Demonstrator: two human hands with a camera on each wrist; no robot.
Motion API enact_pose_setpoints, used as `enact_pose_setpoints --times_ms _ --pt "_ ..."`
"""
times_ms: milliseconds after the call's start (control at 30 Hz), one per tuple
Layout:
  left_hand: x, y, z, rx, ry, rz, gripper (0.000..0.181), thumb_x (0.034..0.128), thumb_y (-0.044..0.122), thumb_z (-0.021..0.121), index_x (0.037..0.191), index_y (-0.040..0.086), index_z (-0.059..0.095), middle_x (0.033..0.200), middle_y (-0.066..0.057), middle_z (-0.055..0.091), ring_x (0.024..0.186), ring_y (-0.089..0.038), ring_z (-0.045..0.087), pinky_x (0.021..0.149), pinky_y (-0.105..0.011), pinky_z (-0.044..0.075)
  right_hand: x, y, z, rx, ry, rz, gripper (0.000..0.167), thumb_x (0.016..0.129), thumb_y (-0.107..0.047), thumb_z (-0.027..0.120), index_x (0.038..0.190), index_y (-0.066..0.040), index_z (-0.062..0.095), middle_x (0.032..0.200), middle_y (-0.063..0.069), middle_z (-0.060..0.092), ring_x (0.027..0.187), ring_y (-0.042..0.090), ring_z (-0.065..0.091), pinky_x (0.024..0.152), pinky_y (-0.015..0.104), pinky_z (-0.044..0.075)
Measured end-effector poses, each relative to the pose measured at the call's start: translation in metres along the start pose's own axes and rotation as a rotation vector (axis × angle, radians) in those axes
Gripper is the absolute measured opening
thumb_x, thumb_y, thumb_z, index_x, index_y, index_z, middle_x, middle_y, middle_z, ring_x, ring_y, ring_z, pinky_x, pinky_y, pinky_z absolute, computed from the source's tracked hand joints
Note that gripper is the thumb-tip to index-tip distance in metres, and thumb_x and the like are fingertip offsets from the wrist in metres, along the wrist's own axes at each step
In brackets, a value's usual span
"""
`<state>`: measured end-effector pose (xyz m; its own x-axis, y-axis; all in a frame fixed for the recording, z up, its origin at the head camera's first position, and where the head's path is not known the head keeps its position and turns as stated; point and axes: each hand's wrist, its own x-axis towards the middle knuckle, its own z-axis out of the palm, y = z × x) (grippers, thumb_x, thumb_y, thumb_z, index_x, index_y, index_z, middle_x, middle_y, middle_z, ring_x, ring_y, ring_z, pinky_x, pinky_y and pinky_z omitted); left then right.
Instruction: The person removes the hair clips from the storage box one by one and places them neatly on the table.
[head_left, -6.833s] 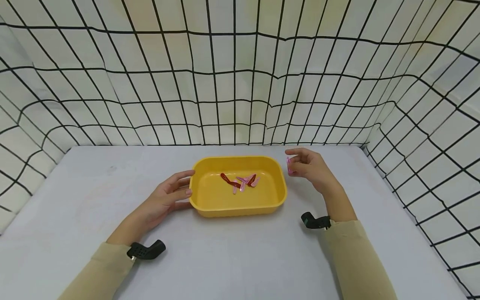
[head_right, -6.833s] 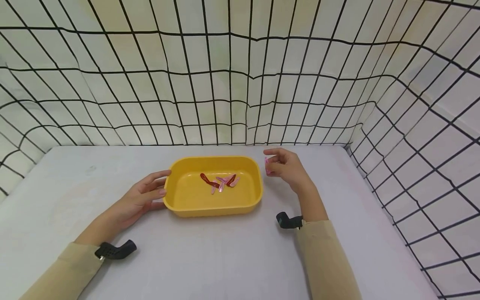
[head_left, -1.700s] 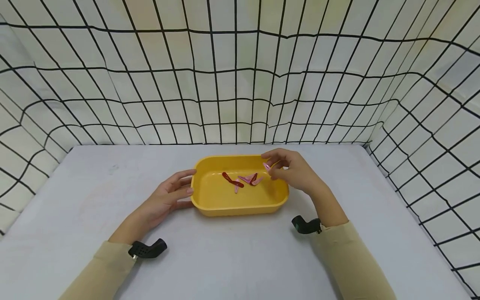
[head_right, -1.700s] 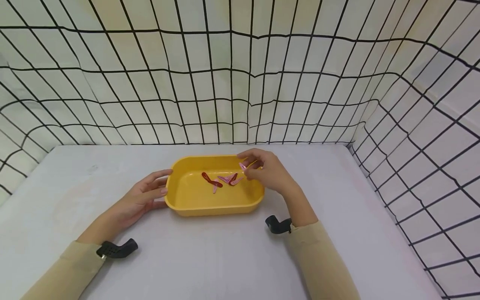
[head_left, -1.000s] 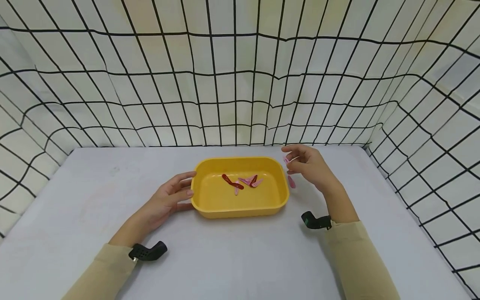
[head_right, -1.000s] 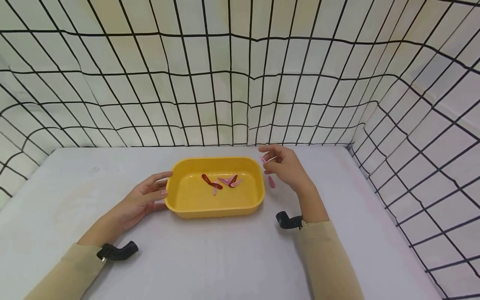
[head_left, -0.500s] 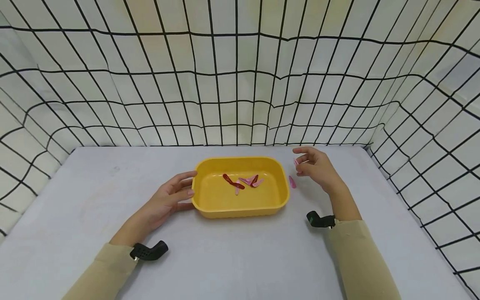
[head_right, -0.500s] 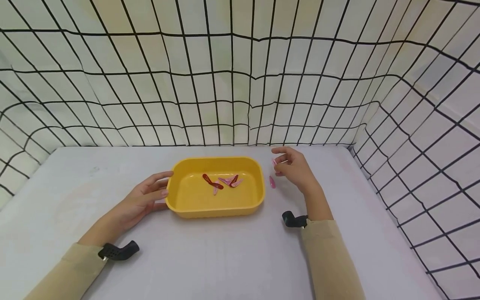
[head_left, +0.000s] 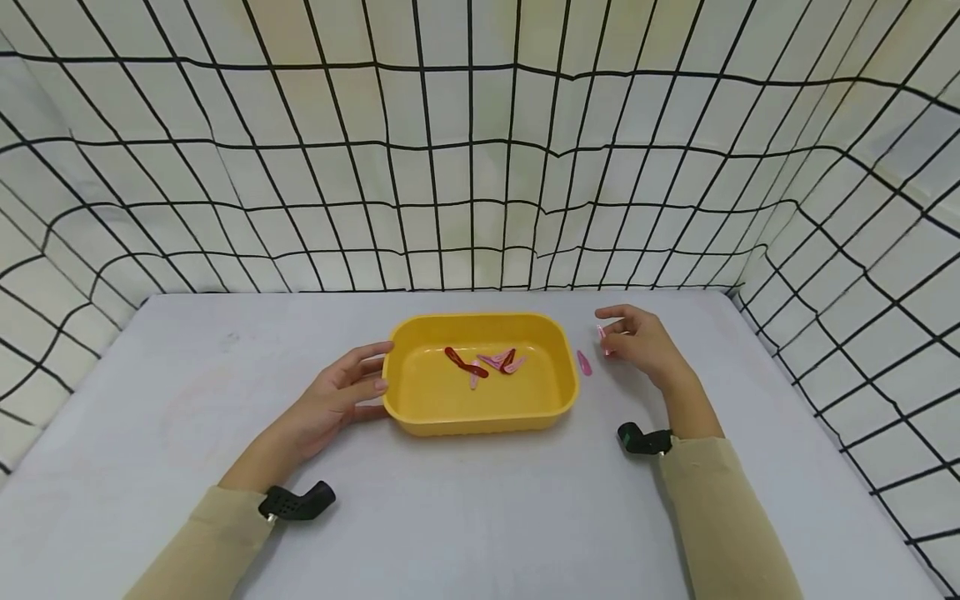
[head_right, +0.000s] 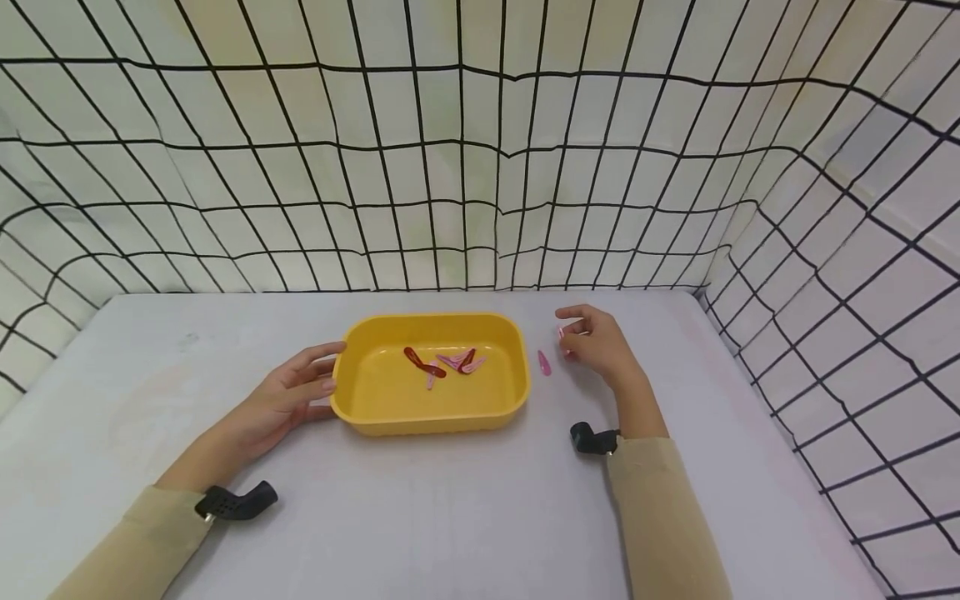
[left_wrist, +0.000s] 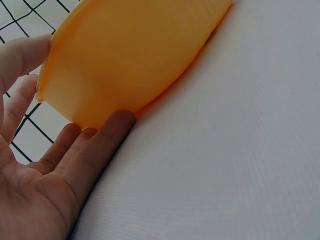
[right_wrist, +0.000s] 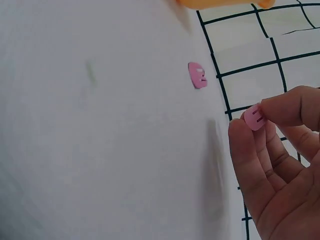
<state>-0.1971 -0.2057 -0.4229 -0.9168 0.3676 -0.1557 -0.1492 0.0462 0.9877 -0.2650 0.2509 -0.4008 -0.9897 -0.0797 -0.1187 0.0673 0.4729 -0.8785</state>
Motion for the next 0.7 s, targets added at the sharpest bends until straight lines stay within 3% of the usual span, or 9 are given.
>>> enact_pose_setpoints --times_ms 267,467,700 --pt "0.0003 -0.0013 0.0001 0.000 -0.005 0.004 0.059 0.0989 0.022 0.063 0.152 0.020 0.038 0.157 -0.015 0.033 0.129 -0.028 0.053 0.095 -0.040 0.056 0.0030 0.0053 0.0008 -0.097 -0.061 0.077 0.043 0.093 -0.009 0.063 0.135 -0.009 0.057 0.099 0.012 0.062 0.081 0.022 0.061 0.074 0.023 0.057" --pt "-0.0002 -0.0016 0.0004 0.006 -0.005 0.008 0.058 0.0995 0.022 0.063 0.152 0.020 0.038 0.158 -0.014 0.032 0.129 -0.028 0.052 0.096 -0.039 0.056 0.0040 0.0058 0.0026 -0.112 -0.116 0.106 0.044 0.092 -0.010 0.067 0.135 -0.009 0.058 0.100 0.013 0.061 0.080 0.021 0.064 0.077 0.025 0.059" --pt "-0.0006 0.0003 0.0019 0.001 -0.008 0.008 0.057 0.0999 0.020 0.062 0.152 0.019 0.037 0.157 -0.015 0.033 0.130 -0.030 0.052 0.096 -0.039 0.056 0.0028 0.0046 0.0044 -0.136 -0.117 0.140 0.041 0.092 -0.011 0.069 0.132 -0.008 0.060 0.100 0.013 0.063 0.076 0.019 0.065 0.074 0.026 0.060"
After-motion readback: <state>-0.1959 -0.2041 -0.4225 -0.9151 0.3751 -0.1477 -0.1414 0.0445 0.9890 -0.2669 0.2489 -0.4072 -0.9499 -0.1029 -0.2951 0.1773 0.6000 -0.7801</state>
